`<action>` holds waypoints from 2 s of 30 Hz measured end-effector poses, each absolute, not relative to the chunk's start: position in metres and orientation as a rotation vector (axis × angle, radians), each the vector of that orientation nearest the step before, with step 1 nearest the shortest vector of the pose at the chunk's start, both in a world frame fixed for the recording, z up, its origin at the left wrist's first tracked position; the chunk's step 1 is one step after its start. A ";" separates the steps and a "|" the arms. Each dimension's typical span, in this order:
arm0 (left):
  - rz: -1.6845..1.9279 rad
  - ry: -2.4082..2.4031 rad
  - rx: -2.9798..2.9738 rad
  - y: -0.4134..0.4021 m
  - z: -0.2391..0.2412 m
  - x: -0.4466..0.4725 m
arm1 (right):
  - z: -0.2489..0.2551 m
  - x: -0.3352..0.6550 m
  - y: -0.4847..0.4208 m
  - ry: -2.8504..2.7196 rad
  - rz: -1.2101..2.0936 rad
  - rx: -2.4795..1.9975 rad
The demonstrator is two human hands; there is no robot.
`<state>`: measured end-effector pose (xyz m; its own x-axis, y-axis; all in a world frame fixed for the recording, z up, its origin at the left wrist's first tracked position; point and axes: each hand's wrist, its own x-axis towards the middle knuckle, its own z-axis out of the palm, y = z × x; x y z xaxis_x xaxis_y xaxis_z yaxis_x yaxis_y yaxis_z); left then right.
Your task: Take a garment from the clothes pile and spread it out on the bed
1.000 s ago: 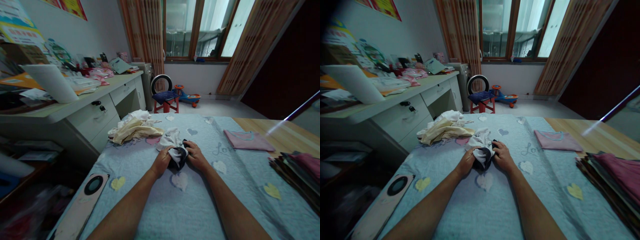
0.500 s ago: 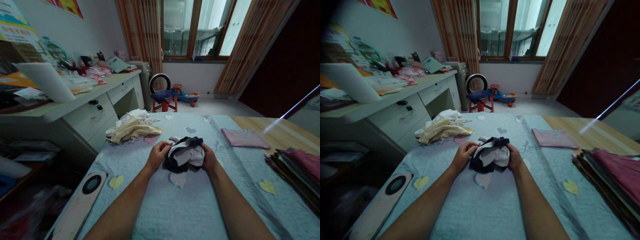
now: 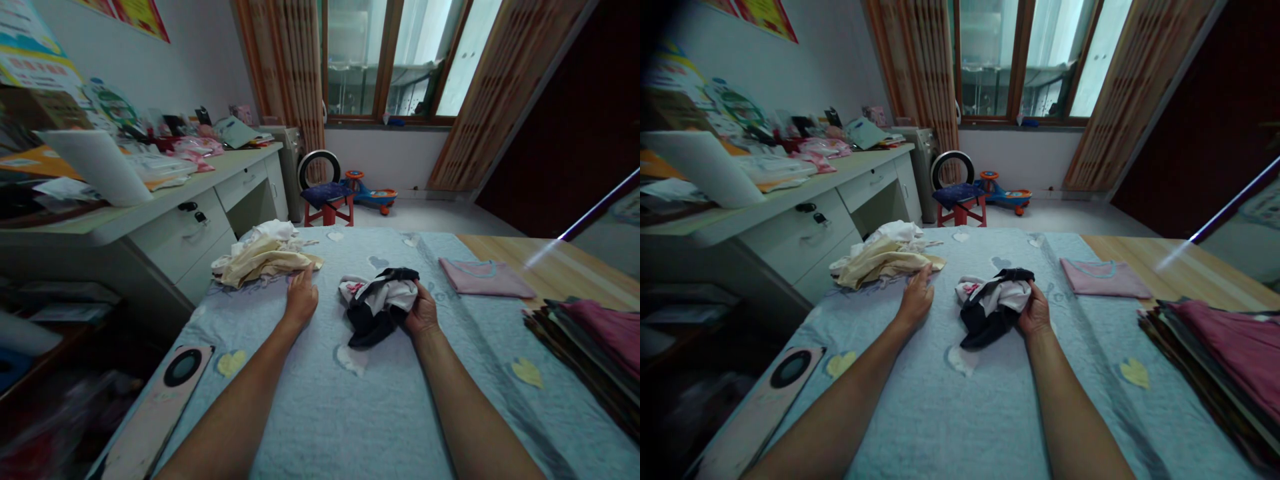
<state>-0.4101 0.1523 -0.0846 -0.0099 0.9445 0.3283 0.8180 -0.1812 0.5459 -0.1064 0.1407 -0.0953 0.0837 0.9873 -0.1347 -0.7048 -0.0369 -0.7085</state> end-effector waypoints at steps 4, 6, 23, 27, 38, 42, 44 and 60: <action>0.734 1.878 2.052 0.181 -0.082 -0.406 | -0.099 -0.106 0.140 -0.442 1.437 -0.738; 0.615 1.855 2.044 0.197 -0.082 -0.407 | -0.099 -0.107 0.138 -0.419 1.431 -0.743; 0.591 1.555 1.907 0.116 -0.064 -0.353 | -0.086 -0.121 0.131 -0.405 1.547 -0.622; 0.654 1.513 1.853 0.095 -0.062 -0.340 | -0.080 -0.125 0.128 -0.378 1.561 -0.598; 1.037 0.970 1.016 0.089 -0.066 -0.344 | -0.090 -0.118 0.125 -0.599 1.564 -0.758; 1.231 0.886 0.812 0.093 -0.047 -0.366 | -0.093 -0.111 0.123 -0.620 1.694 -0.762; 1.280 0.858 0.776 0.098 -0.038 -0.377 | -0.091 -0.110 0.121 -0.627 1.732 -0.735; 1.333 1.045 0.827 0.166 -0.031 -0.429 | -0.084 -0.107 0.128 -0.639 1.464 -0.781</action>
